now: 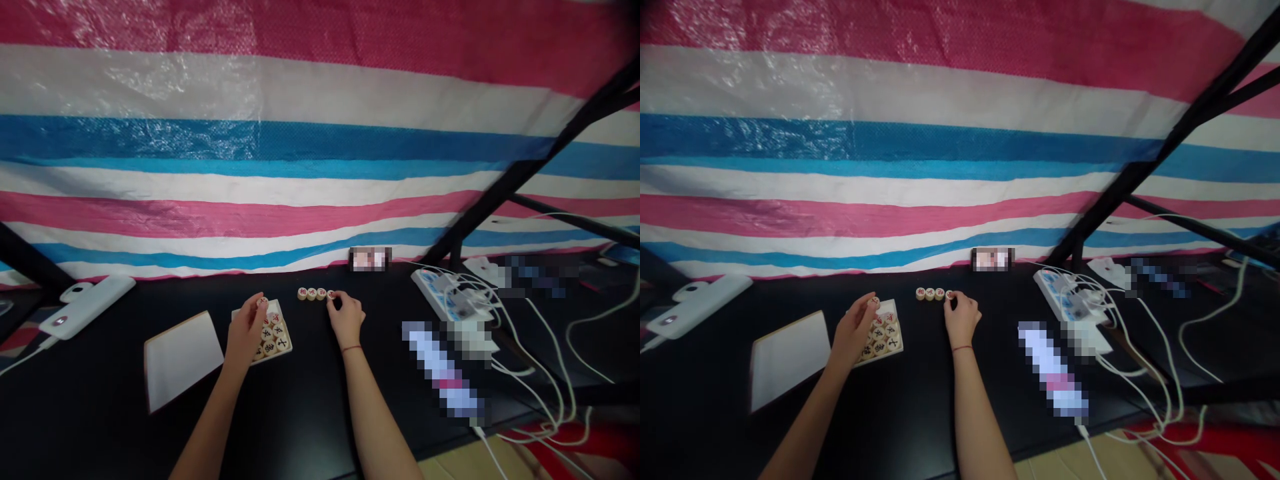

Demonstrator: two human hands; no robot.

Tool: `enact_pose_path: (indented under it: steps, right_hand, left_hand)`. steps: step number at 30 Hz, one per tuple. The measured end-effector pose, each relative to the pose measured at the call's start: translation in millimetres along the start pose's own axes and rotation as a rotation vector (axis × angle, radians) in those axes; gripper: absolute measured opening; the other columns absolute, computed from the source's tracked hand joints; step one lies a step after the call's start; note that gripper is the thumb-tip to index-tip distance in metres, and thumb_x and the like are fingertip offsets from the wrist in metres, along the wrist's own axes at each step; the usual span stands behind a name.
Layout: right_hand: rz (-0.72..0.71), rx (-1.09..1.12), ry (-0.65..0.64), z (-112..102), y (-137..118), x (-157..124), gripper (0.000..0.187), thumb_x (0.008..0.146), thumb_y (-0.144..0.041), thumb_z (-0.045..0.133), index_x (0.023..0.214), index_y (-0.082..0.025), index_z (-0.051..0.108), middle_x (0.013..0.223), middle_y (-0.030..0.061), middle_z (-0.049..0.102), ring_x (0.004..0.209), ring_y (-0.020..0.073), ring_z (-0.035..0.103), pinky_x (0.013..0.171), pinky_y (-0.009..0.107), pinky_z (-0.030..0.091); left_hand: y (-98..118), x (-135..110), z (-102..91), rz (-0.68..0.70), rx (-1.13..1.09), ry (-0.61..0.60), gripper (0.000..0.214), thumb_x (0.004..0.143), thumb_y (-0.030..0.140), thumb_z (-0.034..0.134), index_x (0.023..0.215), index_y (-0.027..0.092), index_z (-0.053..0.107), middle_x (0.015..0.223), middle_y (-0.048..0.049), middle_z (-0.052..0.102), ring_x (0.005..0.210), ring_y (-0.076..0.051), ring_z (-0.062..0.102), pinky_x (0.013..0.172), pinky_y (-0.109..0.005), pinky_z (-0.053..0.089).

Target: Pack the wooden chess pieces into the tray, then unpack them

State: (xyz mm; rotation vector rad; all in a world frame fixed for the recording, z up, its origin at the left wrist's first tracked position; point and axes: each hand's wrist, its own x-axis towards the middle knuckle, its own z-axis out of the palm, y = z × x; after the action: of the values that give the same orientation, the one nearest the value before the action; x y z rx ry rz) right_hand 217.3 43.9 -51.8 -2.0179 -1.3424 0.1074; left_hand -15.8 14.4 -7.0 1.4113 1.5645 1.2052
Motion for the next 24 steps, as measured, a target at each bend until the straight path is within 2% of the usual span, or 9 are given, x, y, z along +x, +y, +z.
enact_pose_path:
  steps: [5, 8, 10, 11, 13, 15, 17, 21, 24]
  right_hand:
    - [-0.007, 0.02, -0.005, -1, -2, 2, 0.018, 0.081, -0.029, 0.057, 0.093, -0.021, 0.069, 0.097, 0.0073, 0.07, 0.095, 0.0257, 0.054, 0.077, 0.034, 0.037]
    - [-0.07, 0.13, 0.151, -7, -11, -3, 0.02, 0.083, -0.027, 0.053, 0.093, -0.018, 0.068, 0.097, 0.0095, 0.07, 0.094, 0.0254, 0.055, 0.08, 0.037, 0.039]
    - [-0.225, 0.269, 0.229, -13, -25, -13, 0.02, 0.085, -0.028, 0.051, 0.09, -0.017, 0.067, 0.093, 0.0096, 0.07, 0.091, 0.0232, 0.057, 0.084, 0.038, 0.041]
    - [-0.328, 0.351, 0.208, -16, -33, -20, 0.018, 0.086, -0.028, 0.052, 0.088, -0.018, 0.067, 0.09, 0.0085, 0.07, 0.088, 0.0215, 0.058, 0.085, 0.037, 0.042]
    - [-0.488, 0.523, 0.033, -19, -51, -35, 0.016, 0.085, -0.028, 0.056, 0.094, -0.019, 0.066, 0.09, 0.0063, 0.069, 0.083, 0.0182, 0.06, 0.08, 0.033, 0.047]
    - [-0.547, 0.621, -0.107, -18, -66, -49, 0.016, 0.082, -0.027, 0.061, 0.095, -0.02, 0.065, 0.089, 0.0045, 0.068, 0.078, 0.0165, 0.061, 0.075, 0.03, 0.05]
    - [-0.528, 0.664, -0.172, -15, -75, -58, 0.015, 0.079, -0.027, 0.063, 0.092, -0.02, 0.065, 0.083, 0.0027, 0.067, 0.072, 0.0155, 0.06, 0.07, 0.028, 0.051]
    - [-0.458, 0.68, -0.22, -10, -73, -57, 0.015, 0.079, -0.027, 0.062, 0.092, -0.019, 0.065, 0.077, 0.0012, 0.066, 0.067, 0.0141, 0.06, 0.067, 0.026, 0.052]
    - [-0.411, 0.612, -0.091, -8, -55, -39, 0.018, 0.083, -0.029, 0.058, 0.096, -0.019, 0.066, 0.089, 0.0048, 0.069, 0.078, 0.0162, 0.062, 0.076, 0.029, 0.052]
  left_hand:
    - [-2, -1, 3.4, 0.02, -0.027, -0.032, 0.049, 0.08, 0.047, 0.058, 0.12, 0.019, 0.06, 0.089, -0.0044, 0.073, 0.082, -0.02, 0.069, 0.075, -0.031, 0.054]
    - [0, -3, 4.4, 0.108, 0.079, -0.003, 0.042, 0.082, 0.043, 0.057, 0.117, 0.02, 0.063, 0.09, -0.004, 0.071, 0.081, -0.019, 0.068, 0.075, -0.03, 0.053]
    - [1, -5, 5.4, 0.206, 0.178, -0.008, 0.038, 0.083, 0.041, 0.057, 0.115, 0.022, 0.064, 0.085, -0.0026, 0.069, 0.077, -0.018, 0.066, 0.073, -0.03, 0.053]
    - [1, -6, 6.1, 0.258, 0.22, -0.02, 0.036, 0.084, 0.039, 0.056, 0.115, 0.022, 0.064, 0.084, -0.0022, 0.068, 0.076, -0.017, 0.065, 0.072, -0.029, 0.053]
    - [-1, -8, 8.2, 0.357, 0.287, -0.059, 0.032, 0.086, 0.034, 0.055, 0.116, 0.023, 0.063, 0.086, -0.0025, 0.068, 0.076, -0.017, 0.065, 0.075, -0.03, 0.053]
    - [-5, -10, 10.6, 0.454, 0.329, -0.109, 0.031, 0.088, 0.027, 0.053, 0.118, 0.023, 0.061, 0.095, -0.0044, 0.069, 0.086, -0.018, 0.065, 0.083, -0.032, 0.052]
    - [-10, -11, 12.8, 0.532, 0.366, -0.147, 0.033, 0.088, 0.022, 0.051, 0.121, 0.024, 0.059, 0.105, -0.0058, 0.069, 0.097, -0.02, 0.064, 0.089, -0.034, 0.051]
    - [-13, -11, 15.9, 0.598, 0.433, -0.155, 0.036, 0.09, 0.023, 0.052, 0.125, 0.024, 0.056, 0.109, -0.0069, 0.069, 0.101, -0.022, 0.063, 0.092, -0.038, 0.049]
    - [-10, -12, 16.5, 0.598, 0.471, -0.133, 0.039, 0.091, 0.028, 0.052, 0.129, 0.024, 0.053, 0.106, -0.0072, 0.07, 0.1, -0.022, 0.063, 0.092, -0.039, 0.047]
